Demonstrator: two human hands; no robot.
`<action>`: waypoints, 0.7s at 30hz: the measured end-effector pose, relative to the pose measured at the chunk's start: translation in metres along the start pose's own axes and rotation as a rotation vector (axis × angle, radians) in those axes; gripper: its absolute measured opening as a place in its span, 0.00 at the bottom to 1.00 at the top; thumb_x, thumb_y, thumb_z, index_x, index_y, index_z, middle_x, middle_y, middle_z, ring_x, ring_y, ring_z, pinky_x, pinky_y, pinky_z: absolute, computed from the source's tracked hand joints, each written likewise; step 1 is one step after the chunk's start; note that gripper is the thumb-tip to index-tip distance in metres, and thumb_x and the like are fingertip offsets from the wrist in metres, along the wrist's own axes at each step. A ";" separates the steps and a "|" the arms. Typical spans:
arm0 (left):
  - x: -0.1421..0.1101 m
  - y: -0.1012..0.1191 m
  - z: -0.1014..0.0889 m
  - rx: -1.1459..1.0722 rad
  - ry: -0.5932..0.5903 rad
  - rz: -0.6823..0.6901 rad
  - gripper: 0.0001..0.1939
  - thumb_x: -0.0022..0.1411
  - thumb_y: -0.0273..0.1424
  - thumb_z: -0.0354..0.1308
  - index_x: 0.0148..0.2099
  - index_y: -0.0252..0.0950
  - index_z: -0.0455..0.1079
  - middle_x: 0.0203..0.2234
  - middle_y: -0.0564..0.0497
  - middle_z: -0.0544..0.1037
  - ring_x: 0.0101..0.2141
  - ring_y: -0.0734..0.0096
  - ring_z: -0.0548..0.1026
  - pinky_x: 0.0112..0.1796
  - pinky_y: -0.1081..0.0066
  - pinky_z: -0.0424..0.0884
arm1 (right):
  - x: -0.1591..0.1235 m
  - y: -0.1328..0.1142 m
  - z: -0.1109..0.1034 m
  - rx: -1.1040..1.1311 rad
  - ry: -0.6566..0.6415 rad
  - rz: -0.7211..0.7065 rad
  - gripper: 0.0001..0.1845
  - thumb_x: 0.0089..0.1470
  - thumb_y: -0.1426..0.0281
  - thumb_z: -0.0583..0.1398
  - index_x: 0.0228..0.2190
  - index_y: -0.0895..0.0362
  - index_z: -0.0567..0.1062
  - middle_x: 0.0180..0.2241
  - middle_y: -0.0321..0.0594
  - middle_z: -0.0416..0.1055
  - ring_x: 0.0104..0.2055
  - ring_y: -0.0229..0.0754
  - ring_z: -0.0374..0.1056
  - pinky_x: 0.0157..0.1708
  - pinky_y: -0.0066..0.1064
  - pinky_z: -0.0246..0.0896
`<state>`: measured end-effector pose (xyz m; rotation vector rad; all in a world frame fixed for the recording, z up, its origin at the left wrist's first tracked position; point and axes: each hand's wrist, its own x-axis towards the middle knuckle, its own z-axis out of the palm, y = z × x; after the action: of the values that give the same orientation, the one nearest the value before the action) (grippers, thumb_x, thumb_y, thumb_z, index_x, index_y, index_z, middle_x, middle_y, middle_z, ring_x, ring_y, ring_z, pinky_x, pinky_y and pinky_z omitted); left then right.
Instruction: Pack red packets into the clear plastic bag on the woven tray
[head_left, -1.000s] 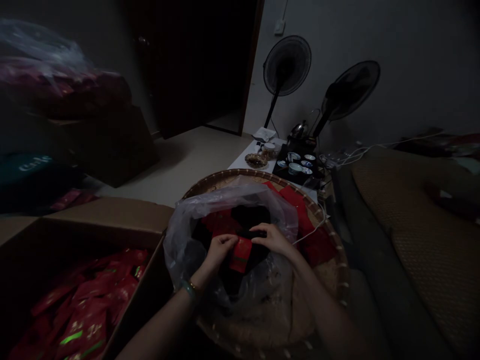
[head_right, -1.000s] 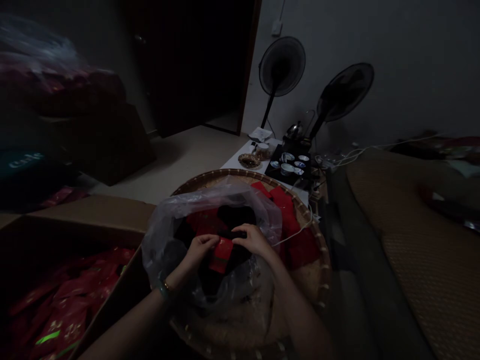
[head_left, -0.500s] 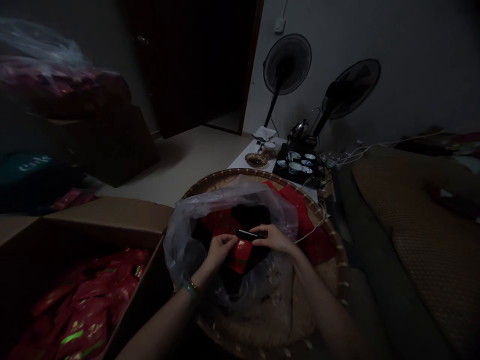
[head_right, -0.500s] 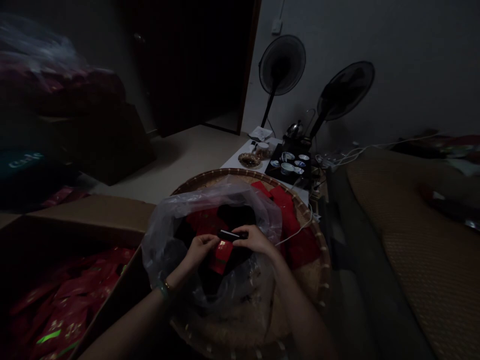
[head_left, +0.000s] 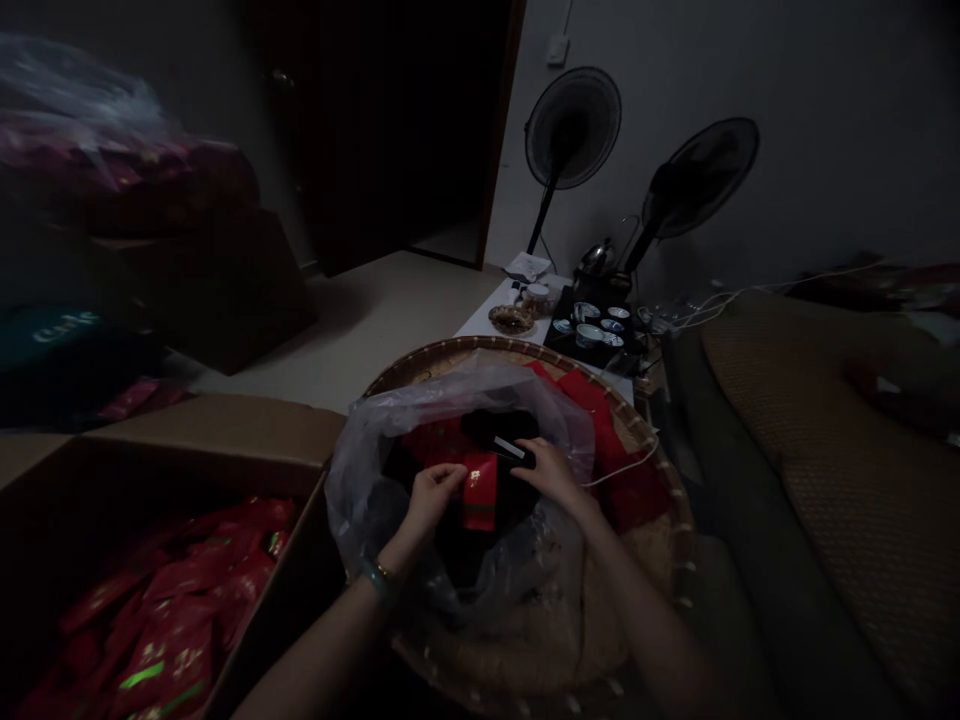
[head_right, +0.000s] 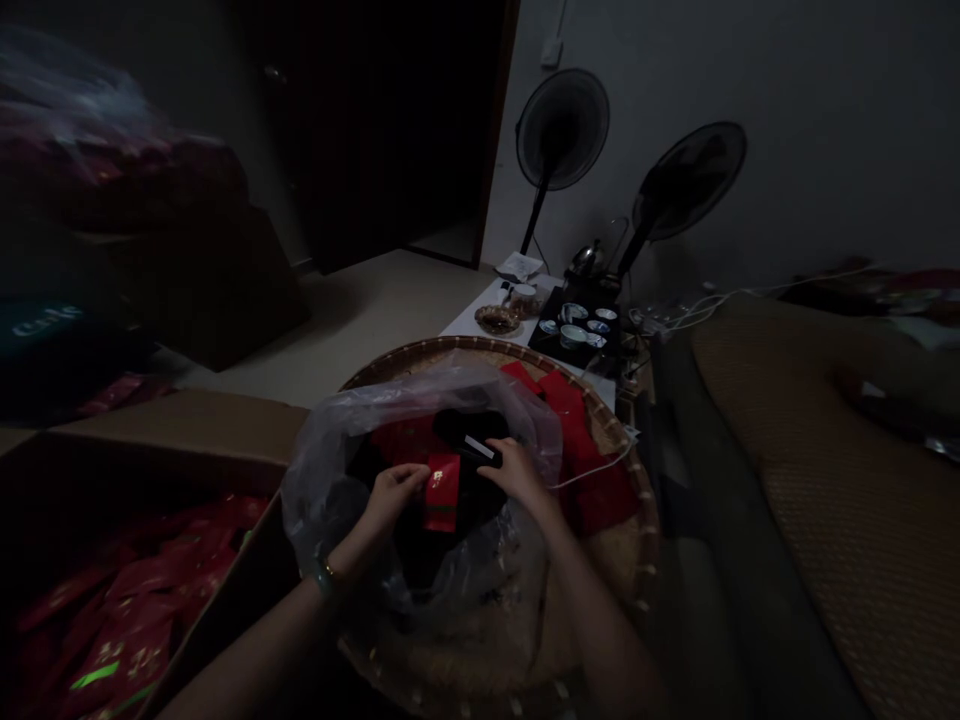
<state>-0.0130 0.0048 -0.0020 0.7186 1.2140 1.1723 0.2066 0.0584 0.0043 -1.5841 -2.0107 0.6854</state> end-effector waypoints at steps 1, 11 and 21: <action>0.000 0.001 0.001 -0.009 0.000 -0.006 0.17 0.37 0.39 0.67 0.27 0.30 0.74 0.17 0.53 0.73 0.19 0.78 0.67 0.23 0.77 0.62 | -0.002 0.002 0.004 -0.061 0.006 -0.014 0.27 0.38 0.71 0.66 0.44 0.59 0.72 0.41 0.47 0.70 0.44 0.48 0.66 0.44 0.39 0.59; 0.000 -0.005 0.001 -0.007 -0.058 -0.016 0.19 0.38 0.41 0.67 0.27 0.29 0.74 0.19 0.52 0.73 0.20 0.78 0.68 0.24 0.77 0.64 | -0.004 -0.029 0.011 0.236 0.065 -0.089 0.11 0.51 0.64 0.57 0.31 0.56 0.75 0.34 0.41 0.73 0.39 0.42 0.67 0.40 0.33 0.60; -0.011 0.015 0.005 0.125 -0.093 0.137 0.17 0.43 0.40 0.64 0.30 0.30 0.75 0.22 0.51 0.75 0.23 0.77 0.67 0.26 0.77 0.62 | -0.019 -0.063 0.020 0.293 0.040 -0.091 0.09 0.47 0.65 0.59 0.20 0.57 0.73 0.24 0.38 0.72 0.31 0.41 0.66 0.35 0.31 0.59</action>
<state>-0.0122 -0.0004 0.0160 0.9525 1.1824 1.1694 0.1514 0.0250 0.0294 -1.3173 -1.8432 0.8610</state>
